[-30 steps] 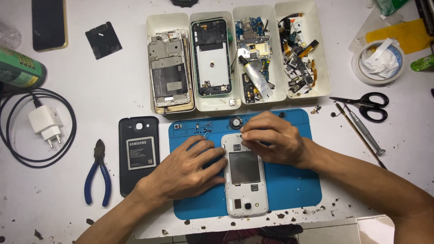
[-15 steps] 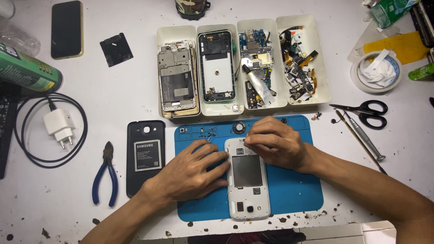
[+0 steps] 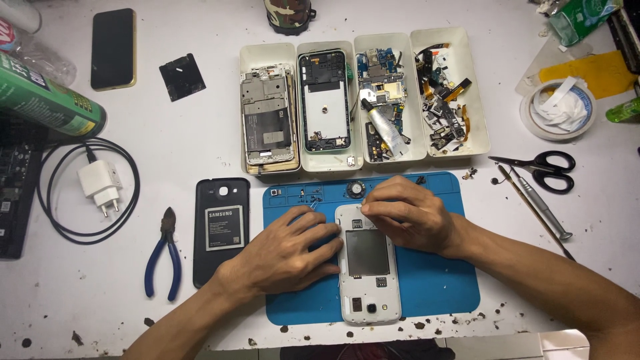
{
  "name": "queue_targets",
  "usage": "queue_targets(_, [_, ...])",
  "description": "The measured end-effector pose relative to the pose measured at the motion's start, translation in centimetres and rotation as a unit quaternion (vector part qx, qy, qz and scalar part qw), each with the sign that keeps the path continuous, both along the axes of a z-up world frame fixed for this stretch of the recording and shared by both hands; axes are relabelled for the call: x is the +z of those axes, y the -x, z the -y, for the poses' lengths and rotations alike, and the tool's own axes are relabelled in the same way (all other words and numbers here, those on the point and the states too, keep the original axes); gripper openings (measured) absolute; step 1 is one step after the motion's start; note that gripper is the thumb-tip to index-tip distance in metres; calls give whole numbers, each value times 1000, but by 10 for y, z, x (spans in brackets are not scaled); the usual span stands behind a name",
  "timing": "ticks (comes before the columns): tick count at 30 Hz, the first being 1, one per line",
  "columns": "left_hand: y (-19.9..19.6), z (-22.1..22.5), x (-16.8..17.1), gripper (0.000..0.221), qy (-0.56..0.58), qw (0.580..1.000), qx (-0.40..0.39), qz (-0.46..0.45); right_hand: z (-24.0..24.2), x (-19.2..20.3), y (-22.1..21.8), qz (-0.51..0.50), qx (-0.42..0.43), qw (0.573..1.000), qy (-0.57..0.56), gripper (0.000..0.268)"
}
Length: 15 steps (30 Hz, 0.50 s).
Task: The person uses tweezers and a screwdriver to remove small components and screws from the back of a white smartphone. They carefully extract parts from the camera area and place them on a blue mat, then use the screwdriver to unscrew and remove additional components.
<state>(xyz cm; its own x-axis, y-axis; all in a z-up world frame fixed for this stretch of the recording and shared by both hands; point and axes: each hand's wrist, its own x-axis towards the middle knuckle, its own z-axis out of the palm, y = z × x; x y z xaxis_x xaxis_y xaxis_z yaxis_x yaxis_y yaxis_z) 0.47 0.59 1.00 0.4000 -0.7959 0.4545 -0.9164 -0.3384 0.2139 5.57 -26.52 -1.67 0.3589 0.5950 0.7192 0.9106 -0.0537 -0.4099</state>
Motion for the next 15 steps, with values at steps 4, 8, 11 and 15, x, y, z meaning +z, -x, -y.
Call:
queue_targets(4, [0, 0, 1, 31, -1, 1000, -3, -2, 0, 0, 0, 6, -2, 1000, 0, 24])
queue_targets(8, [0, 0, 2, 31, 0, 1000, -4, -3, -1, -1, 0, 0, 0, 1000, -3, 25])
queue_targets(11, [1, 0, 2, 32, -2, 1000, -5, -7, 0, -2, 0, -7, -18, 1000, -3, 28])
queue_targets(15, [1, -1, 0, 32, -3, 1000, -4, -5, -1, 0, -1, -7, -35, 999, -7, 28])
